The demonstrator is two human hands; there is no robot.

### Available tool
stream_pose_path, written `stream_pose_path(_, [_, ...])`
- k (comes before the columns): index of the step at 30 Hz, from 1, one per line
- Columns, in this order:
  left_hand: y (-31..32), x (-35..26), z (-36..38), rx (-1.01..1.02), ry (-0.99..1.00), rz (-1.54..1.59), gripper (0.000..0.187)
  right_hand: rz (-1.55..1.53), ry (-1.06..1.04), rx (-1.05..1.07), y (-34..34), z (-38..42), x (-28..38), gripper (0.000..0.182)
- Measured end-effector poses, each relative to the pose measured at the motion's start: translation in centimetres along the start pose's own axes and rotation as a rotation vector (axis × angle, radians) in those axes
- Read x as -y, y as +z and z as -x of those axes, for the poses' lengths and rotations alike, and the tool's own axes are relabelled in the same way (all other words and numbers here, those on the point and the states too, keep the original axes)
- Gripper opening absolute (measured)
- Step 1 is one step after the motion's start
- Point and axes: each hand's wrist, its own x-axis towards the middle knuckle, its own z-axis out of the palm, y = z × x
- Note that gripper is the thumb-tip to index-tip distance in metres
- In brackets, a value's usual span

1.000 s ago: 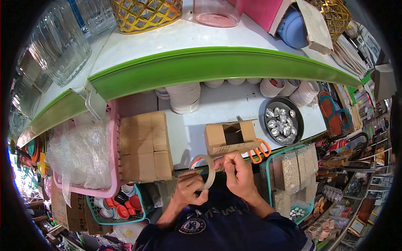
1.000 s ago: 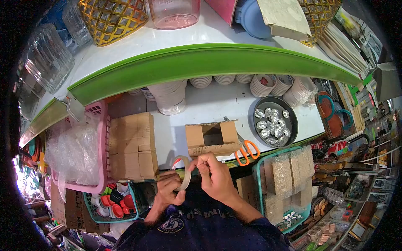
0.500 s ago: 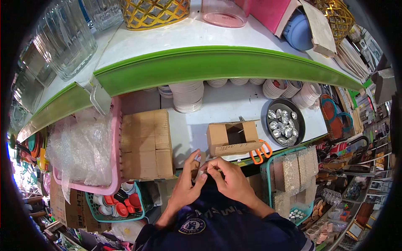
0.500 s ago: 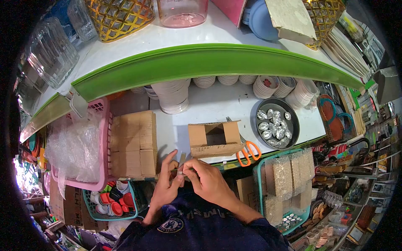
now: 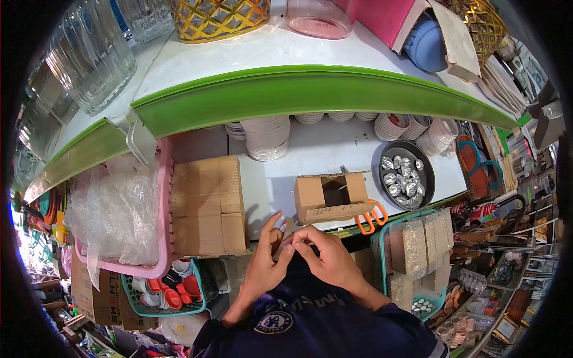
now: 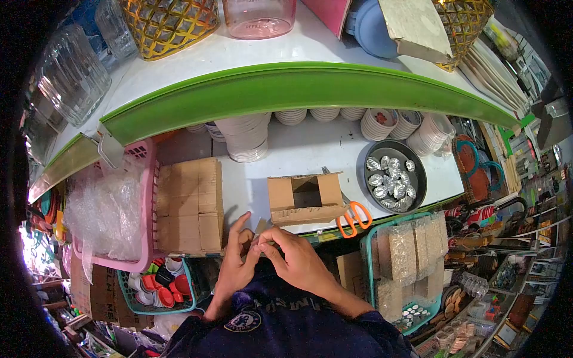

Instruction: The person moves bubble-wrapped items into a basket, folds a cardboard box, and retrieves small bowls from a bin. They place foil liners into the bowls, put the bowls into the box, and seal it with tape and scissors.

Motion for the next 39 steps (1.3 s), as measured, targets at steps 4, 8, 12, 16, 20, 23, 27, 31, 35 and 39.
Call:
stream_pose_path(4, [0.8, -0.1, -0.2, -0.154, 0.026, -0.054, 0.053, -0.055, 0.086, 0.042, -0.4, 0.3, -0.1, 0.014])
stream_pose_path(8, [1.0, 0.9, -0.6, -0.134, 0.108, -0.019, 0.032, -0.05, -0.022, -0.008, -0.7, 0.8, 0.1, 0.014])
stream_pose_path(12, [1.0, 1.7, -0.5, -0.073, 0.018, 0.392, 0.005, -0.047, -0.049, -0.433, -1.5, 2.6, -1.4, 0.01])
stream_pose_path(16, [1.1, 2.0, -0.6, -0.072, -0.014, 0.41, 0.004, 0.129, -0.04, -0.853, -5.3, 2.7, -3.8, 0.009])
stream_pose_path(20, [1.1, 2.0, -1.0, -0.067, 0.026, 0.441, 0.003, 0.604, 0.182, -0.744, -9.3, 2.4, -7.2, 0.011])
stream_pose_path(23, [1.2, 1.6, -1.1, -0.07, -0.008, 0.463, 0.003, 0.697, 0.377, -0.608, -9.3, 2.6, -7.2, 0.022])
stream_pose_path(27, [1.2, 1.4, -1.1, -0.07, 0.004, 0.465, 0.004, 0.75, 0.458, -0.505, -9.2, 2.7, -6.7, 0.037])
stream_pose_path(31, [1.0, 0.8, -0.8, -0.066, 0.044, 0.474, 0.003, 0.634, 0.561, -0.489, -10.1, 2.8, -6.6, 0.052])
stream_pose_path(35, [0.8, 0.8, -0.7, -0.105, 0.122, 0.445, 0.004, 0.471, 0.619, -0.364, -11.6, 3.4, -8.9, 0.054])
stream_pose_path(39, [0.3, 0.9, -0.3, -0.14, 0.157, 0.441, 0.004, 0.267, 0.575, -0.429, -11.9, 4.3, -9.9, 0.042])
